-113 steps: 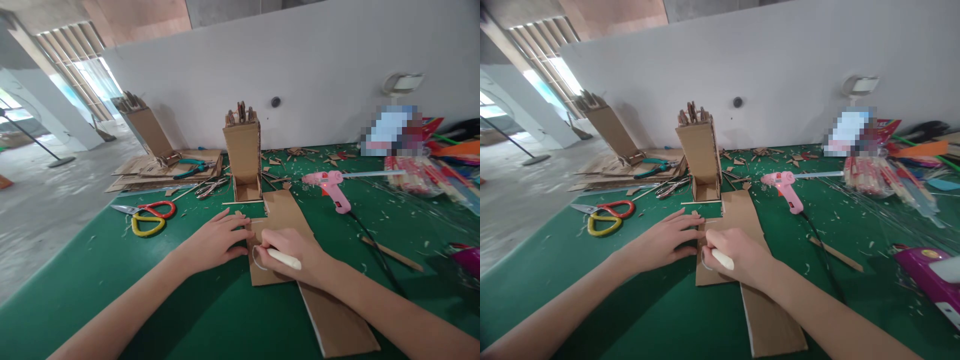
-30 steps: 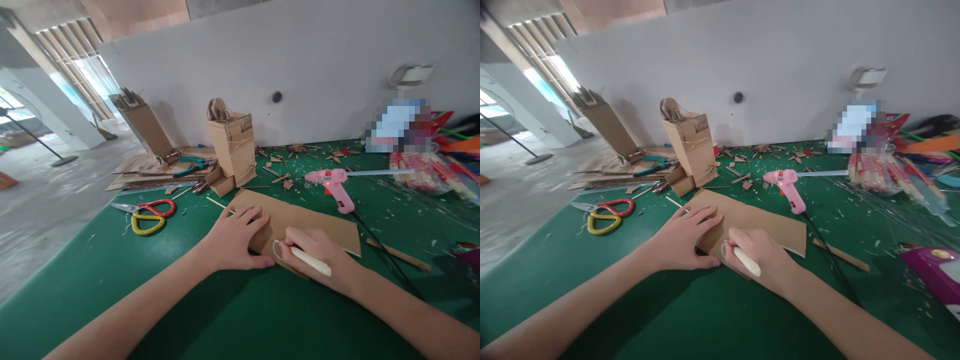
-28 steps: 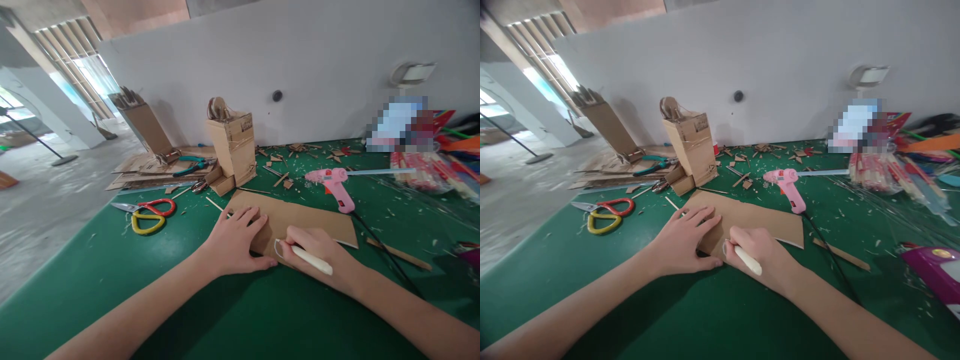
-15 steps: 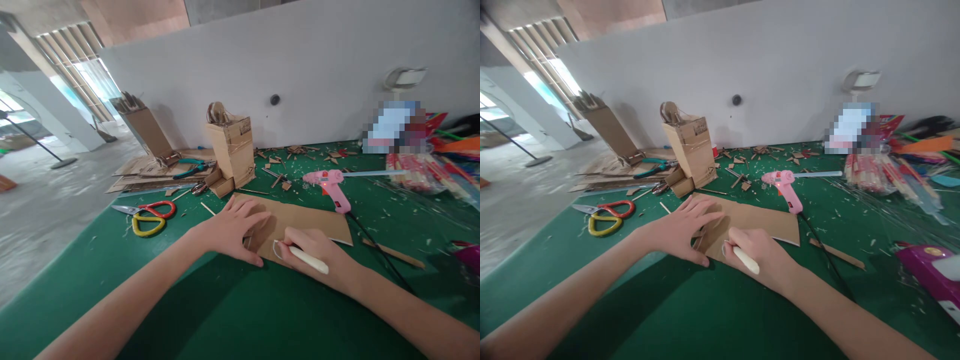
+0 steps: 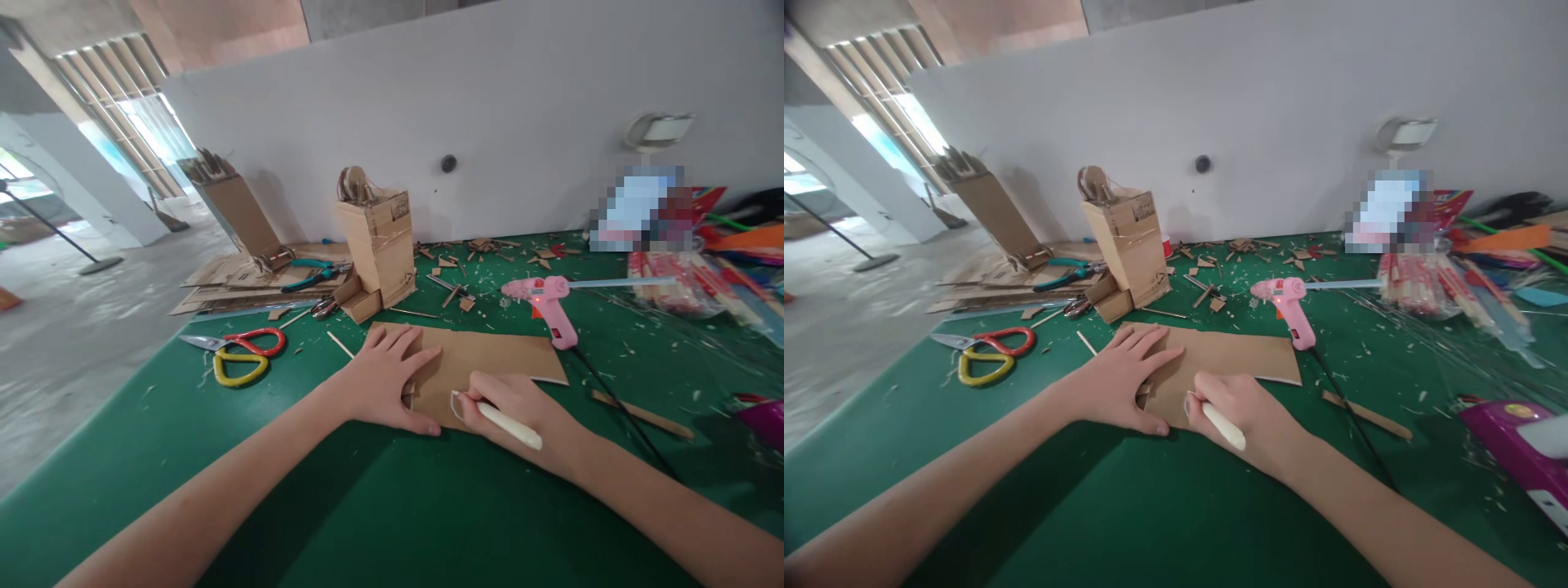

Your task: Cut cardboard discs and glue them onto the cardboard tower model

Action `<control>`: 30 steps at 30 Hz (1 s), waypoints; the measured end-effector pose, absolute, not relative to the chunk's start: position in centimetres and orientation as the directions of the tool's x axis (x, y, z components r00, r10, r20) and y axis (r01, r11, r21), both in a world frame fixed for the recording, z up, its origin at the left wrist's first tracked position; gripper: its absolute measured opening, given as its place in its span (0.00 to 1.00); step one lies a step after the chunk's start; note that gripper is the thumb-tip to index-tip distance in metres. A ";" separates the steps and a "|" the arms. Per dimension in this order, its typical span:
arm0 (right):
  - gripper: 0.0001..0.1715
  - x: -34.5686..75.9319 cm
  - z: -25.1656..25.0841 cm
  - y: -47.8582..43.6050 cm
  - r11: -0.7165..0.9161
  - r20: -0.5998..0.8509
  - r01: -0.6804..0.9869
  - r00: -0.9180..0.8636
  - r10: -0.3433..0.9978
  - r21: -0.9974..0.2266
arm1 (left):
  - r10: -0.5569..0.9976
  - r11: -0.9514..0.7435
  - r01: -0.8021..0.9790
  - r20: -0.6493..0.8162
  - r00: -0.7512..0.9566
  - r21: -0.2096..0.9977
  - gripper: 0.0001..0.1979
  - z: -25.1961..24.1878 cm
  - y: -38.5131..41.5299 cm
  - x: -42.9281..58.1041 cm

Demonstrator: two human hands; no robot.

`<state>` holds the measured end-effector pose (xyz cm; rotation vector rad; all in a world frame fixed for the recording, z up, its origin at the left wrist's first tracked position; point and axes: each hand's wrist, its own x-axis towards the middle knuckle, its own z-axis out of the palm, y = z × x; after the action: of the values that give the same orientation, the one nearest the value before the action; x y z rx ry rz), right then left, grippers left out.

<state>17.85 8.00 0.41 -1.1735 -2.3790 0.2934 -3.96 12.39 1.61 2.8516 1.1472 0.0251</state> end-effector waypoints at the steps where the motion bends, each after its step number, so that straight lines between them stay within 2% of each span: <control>1: 0.13 18.0 0.5 8.0 0.613 0.323 0.694 -0.522 0.790 -0.378 | 0.708 -0.706 0.706 0.006 0.707 0.060 0.54 1.6 12.0 -3.8; 5: 0.13 18.3 0.4 8.1 0.623 0.343 0.690 -0.522 0.781 -0.367 | 0.742 -0.670 0.741 0.048 0.669 0.039 0.52 1.8 11.0 -3.4; 12: 0.13 18.4 0.2 8.0 0.640 0.352 0.682 -0.538 0.766 -0.353 | 0.787 -0.617 0.786 0.034 0.616 0.033 0.51 1.9 9.8 -3.3; 17: 0.13 18.3 0.1 8.0 0.642 0.348 0.684 -0.541 0.765 -0.347 | 0.850 -0.527 0.848 0.037 0.526 0.049 0.51 1.9 8.3 -3.1; 25: 0.14 17.8 0.3 8.0 0.653 0.338 0.661 -0.559 0.757 -0.369 | 0.942 -0.329 0.944 0.063 0.328 0.006 0.52 1.9 5.3 -2.2; 30: 0.13 17.8 0.5 7.8 0.660 0.332 0.645 -0.571 0.751 -0.386 | 0.940 -0.340 0.940 0.022 0.340 -0.004 0.43 3.2 5.6 -3.4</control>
<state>17.78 7.80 0.49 -1.0867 -2.4076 0.3051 -3.37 5.57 3.23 2.5848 1.8129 0.0250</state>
